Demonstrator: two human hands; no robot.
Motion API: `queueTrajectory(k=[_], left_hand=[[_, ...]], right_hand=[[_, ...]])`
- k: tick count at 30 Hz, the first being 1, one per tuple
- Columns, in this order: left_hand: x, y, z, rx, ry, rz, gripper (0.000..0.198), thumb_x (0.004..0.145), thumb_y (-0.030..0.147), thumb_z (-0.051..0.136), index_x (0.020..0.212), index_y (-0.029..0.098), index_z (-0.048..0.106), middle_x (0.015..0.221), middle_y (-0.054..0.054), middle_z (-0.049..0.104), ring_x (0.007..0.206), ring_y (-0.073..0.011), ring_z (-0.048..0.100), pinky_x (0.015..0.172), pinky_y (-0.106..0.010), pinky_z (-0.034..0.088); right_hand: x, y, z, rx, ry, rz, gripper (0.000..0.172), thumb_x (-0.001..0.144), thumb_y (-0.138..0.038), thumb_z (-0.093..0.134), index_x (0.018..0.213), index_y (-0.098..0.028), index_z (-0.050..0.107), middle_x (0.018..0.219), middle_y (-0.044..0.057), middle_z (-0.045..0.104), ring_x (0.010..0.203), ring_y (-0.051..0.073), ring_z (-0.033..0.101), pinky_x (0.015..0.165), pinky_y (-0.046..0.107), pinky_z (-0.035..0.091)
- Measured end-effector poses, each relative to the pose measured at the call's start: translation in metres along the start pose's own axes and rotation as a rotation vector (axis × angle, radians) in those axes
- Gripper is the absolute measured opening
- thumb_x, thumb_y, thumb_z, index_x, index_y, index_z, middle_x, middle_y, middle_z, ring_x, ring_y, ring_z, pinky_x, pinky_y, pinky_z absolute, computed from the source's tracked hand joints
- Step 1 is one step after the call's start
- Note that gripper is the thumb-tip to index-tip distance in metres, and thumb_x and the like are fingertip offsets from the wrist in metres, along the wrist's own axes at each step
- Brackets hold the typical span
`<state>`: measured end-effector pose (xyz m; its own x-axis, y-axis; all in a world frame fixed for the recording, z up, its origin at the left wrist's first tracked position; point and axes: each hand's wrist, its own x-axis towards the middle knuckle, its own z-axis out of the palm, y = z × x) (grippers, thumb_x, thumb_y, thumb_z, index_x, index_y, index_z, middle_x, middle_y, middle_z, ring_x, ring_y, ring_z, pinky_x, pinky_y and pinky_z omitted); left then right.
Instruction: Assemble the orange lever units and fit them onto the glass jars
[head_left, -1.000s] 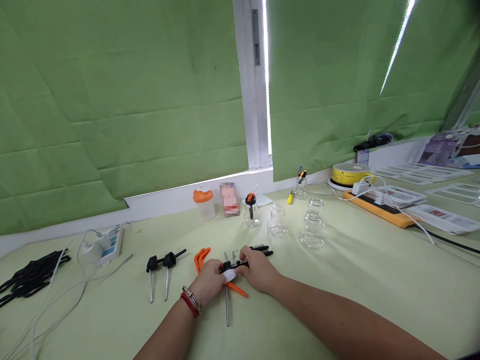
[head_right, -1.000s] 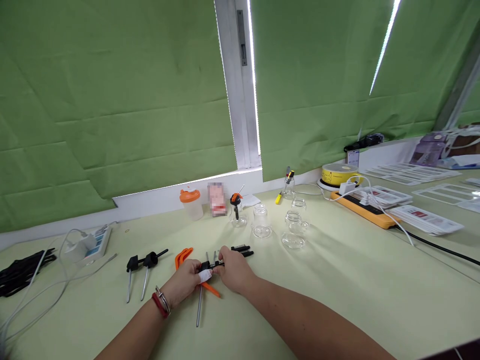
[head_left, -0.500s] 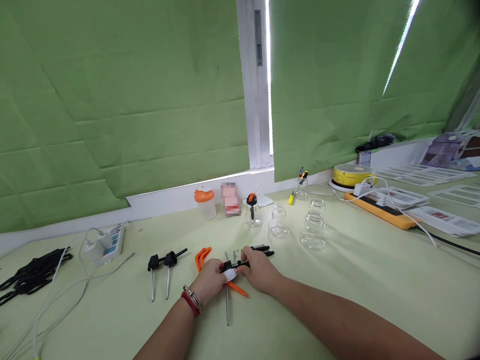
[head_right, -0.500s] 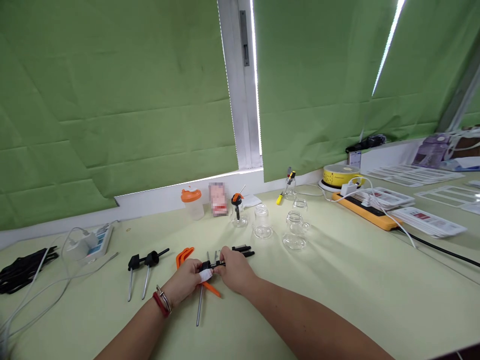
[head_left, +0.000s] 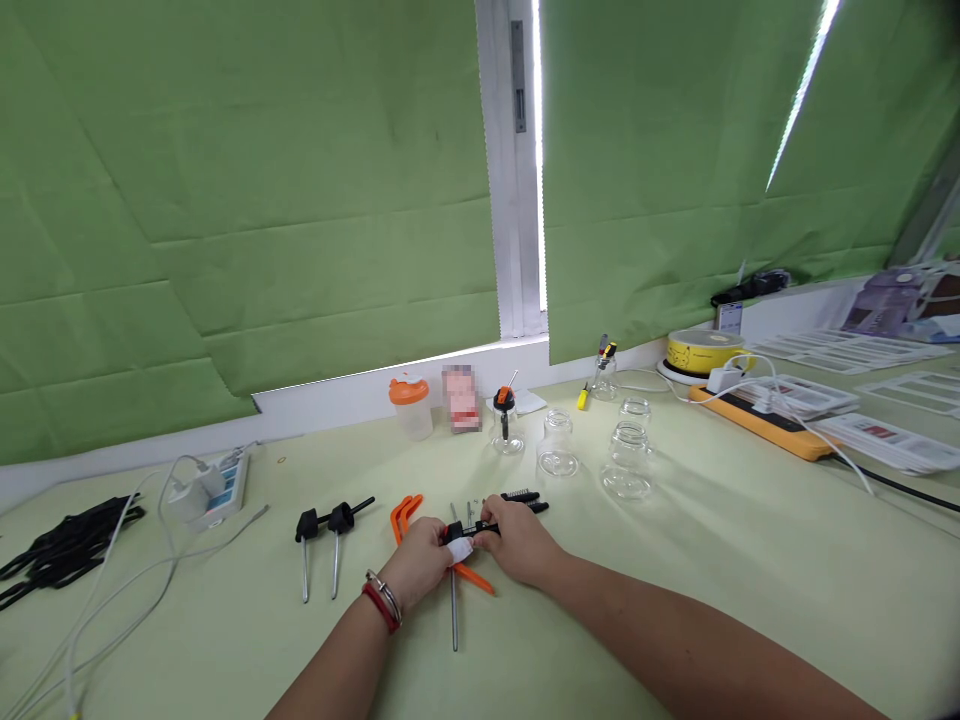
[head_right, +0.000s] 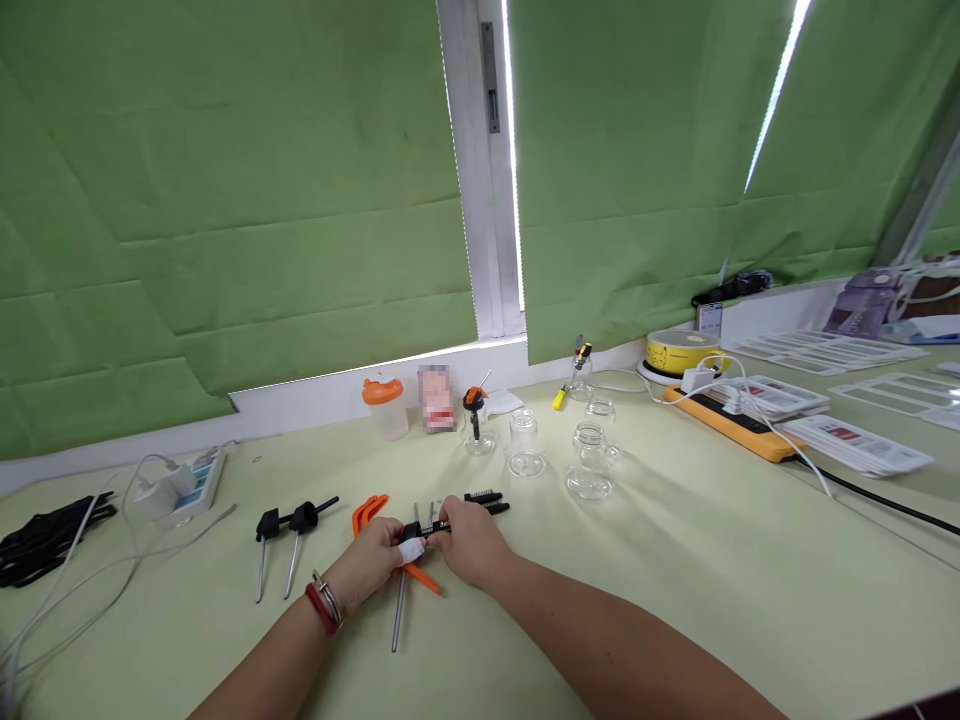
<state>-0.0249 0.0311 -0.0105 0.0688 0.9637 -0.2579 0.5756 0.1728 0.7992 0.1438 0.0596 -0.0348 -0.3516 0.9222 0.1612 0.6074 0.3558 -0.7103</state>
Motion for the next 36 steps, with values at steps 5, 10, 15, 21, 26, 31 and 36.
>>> queueTrajectory(k=[5,10,15,21,26,31,36], left_hand=[[-0.0011,-0.0003,-0.0007,0.01,-0.005,-0.002,0.046,0.062,0.059,0.064,0.063,0.019,0.042,0.047,0.009,0.034,0.042,-0.0059,0.027,0.049,-0.024,0.022],[0.0001,-0.0013,-0.0005,0.011,0.005,-0.004,0.047,0.06,0.06,0.065,0.063,0.018,0.042,0.05,0.009,0.036,0.044,-0.0058,0.028,0.049,-0.023,0.023],[-0.0013,0.0016,-0.0004,0.001,0.01,-0.008,0.047,0.06,0.058,0.066,0.062,0.019,0.042,0.048,0.009,0.035,0.043,-0.0054,0.026,0.048,-0.023,0.023],[-0.003,0.0035,-0.001,0.001,0.004,-0.007,0.045,0.061,0.056,0.067,0.062,0.019,0.042,0.047,0.01,0.035,0.043,-0.0053,0.026,0.049,-0.024,0.021],[-0.0023,0.0037,-0.0009,0.008,0.002,-0.008,0.045,0.061,0.056,0.067,0.061,0.019,0.041,0.045,0.01,0.034,0.041,-0.0049,0.025,0.048,-0.024,0.021],[-0.0014,0.0021,-0.0005,-0.007,0.002,-0.009,0.047,0.061,0.058,0.066,0.062,0.019,0.041,0.047,0.01,0.033,0.041,-0.0044,0.025,0.047,-0.023,0.02],[-0.0012,0.001,-0.0012,-0.01,-0.011,-0.006,0.047,0.062,0.059,0.065,0.063,0.019,0.041,0.047,0.011,0.032,0.041,-0.004,0.024,0.046,-0.022,0.019]], right_hand=[[-0.0009,-0.0013,-0.0012,0.008,0.011,0.015,0.024,0.075,-0.027,0.063,0.094,-0.018,0.052,0.083,0.004,0.061,0.076,0.017,0.054,0.061,0.024,0.031],[-0.0015,-0.0032,-0.0023,0.007,-0.007,0.018,0.017,0.075,-0.027,0.062,0.087,-0.018,0.054,0.083,0.005,0.062,0.077,0.018,0.055,0.062,0.025,0.032],[-0.0014,-0.0022,-0.0015,0.014,0.016,0.011,0.023,0.074,-0.026,0.063,0.093,-0.018,0.053,0.084,0.005,0.062,0.078,0.018,0.055,0.063,0.024,0.032],[-0.0017,-0.003,-0.0023,0.001,0.002,0.024,0.016,0.075,-0.027,0.062,0.086,-0.018,0.053,0.081,0.004,0.061,0.075,0.017,0.054,0.061,0.024,0.031],[-0.0015,-0.0019,-0.0015,0.003,0.014,0.019,0.025,0.075,-0.027,0.063,0.096,-0.018,0.053,0.083,0.004,0.061,0.077,0.017,0.055,0.062,0.024,0.032],[-0.0009,-0.0034,-0.002,-0.02,-0.003,0.023,0.015,0.075,-0.028,0.062,0.084,-0.018,0.055,0.081,0.004,0.063,0.076,0.017,0.055,0.061,0.024,0.032],[-0.0007,-0.004,-0.0023,0.001,0.015,0.031,0.017,0.074,-0.028,0.063,0.084,-0.018,0.054,0.08,0.004,0.063,0.074,0.017,0.054,0.061,0.024,0.032]])
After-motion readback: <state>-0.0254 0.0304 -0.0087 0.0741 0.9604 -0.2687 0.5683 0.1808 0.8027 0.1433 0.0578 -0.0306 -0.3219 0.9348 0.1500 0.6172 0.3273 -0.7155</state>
